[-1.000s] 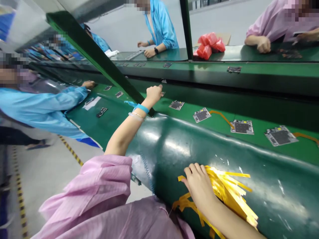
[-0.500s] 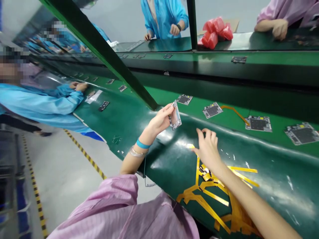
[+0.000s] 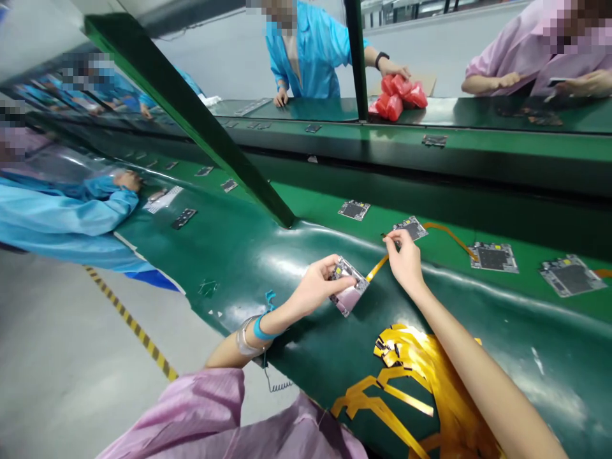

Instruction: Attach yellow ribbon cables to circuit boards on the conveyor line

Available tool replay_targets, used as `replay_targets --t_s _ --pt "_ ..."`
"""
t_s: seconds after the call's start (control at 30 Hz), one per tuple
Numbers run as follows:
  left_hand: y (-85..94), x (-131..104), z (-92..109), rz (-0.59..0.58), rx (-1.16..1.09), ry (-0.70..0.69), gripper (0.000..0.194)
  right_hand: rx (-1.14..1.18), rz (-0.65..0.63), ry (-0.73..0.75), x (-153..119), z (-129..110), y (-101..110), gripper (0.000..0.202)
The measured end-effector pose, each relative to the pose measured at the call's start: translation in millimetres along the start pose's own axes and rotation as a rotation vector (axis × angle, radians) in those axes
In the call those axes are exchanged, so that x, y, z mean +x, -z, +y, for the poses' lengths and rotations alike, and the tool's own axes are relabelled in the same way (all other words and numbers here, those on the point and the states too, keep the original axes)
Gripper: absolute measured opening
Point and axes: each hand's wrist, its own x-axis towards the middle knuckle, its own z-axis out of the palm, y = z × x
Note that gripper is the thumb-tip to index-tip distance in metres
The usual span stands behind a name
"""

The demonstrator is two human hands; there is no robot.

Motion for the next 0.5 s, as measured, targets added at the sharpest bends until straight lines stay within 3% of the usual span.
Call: replay_targets --t_s 0.13,0.27,0.5 --pt "-13.6 -15 4 -0.025 0.304 -0.093 0.035 0.194 -0.037 -0.014 -49 -33 33 0.018" --pt "-25.7 -19 8 -0.111 0.394 -0.112 0.037 0.191 -0.127 -0.049 -102 -60 65 0.013" --pt "-58.2 -22 17 -0.157 0.753 -0.388 0.03 0.091 0.036 -0.045 -128 -68 87 0.009"
